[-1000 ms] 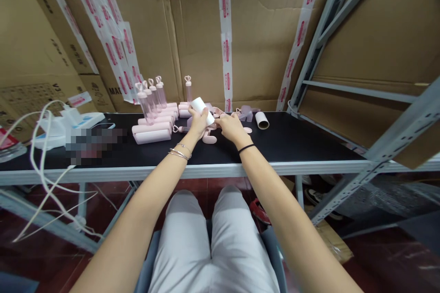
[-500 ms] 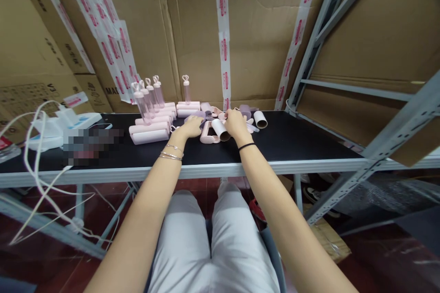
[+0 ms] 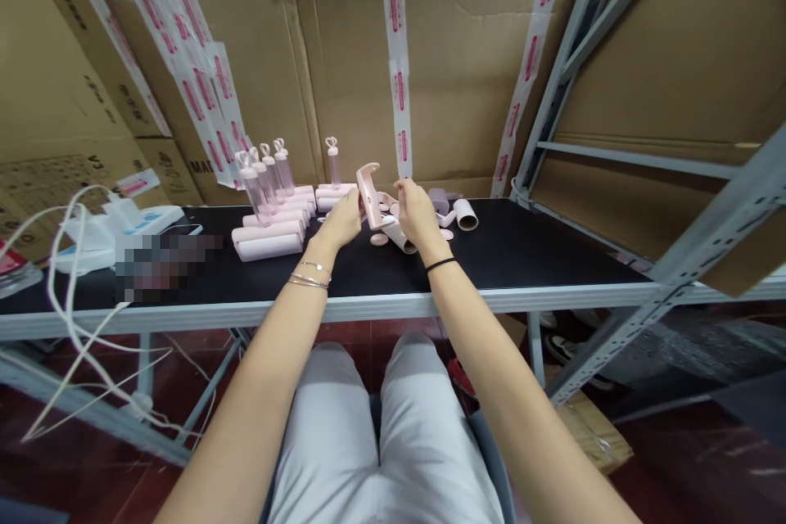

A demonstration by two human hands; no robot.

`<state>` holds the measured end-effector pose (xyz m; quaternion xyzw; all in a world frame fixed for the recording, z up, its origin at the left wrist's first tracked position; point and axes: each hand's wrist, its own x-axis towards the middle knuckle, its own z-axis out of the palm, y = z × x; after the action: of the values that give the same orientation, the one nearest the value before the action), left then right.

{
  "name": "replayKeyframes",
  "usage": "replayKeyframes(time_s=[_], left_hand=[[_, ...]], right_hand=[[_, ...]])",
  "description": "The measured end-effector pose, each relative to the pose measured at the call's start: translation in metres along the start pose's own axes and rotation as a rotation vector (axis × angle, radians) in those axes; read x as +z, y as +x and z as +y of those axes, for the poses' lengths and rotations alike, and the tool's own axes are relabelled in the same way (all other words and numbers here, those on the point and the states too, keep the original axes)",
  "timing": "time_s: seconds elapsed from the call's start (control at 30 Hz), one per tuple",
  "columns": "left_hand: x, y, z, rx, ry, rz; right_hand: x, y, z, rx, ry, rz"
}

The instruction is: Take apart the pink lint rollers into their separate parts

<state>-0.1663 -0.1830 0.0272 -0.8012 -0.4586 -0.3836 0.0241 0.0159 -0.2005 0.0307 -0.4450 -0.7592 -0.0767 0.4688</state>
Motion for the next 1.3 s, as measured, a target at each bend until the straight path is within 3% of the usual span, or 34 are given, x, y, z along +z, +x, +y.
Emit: replayKeyframes(time_s=[0.1, 0.33, 0.57, 0.77, 0.87, 1.0, 1.3], left_hand=[[0.003, 0.003, -0.003, 0.070, -0.007, 0.056], [0.000, 0.003, 0.001, 0.129, 0.067, -0.046], [0.001, -0.002, 0.020, 0.073, 0.222, -0.135], [-0.005, -0.001, 0.023, 0.161, -0.080, -0.146], [-0.007, -0.003, 0.023, 0.089, -0.155, -0.104], [-0.007, -0.004, 0.022, -0.047, -0.070, -0.123], [-0.004, -0.002, 0.012, 0.008, 0.174, -0.081]], right_hand=[[-0.004, -0.001, -0.002, -0.027, 0.072, -0.059], [-0.013, -0.001, -0.004, -0.074, 0.077, -0.292], [-0.011, 0.000, 0.004, -0.003, 0.071, -0.265], [-0.012, -0.002, 0.008, -0.031, 0.093, -0.236], [-0.011, -0.002, 0.009, -0.061, 0.098, -0.225], [-0.008, -0.003, 0.005, -0.148, 0.129, -0.266], [-0.012, -0.005, -0.014, -0.176, 0.040, -0.303]])
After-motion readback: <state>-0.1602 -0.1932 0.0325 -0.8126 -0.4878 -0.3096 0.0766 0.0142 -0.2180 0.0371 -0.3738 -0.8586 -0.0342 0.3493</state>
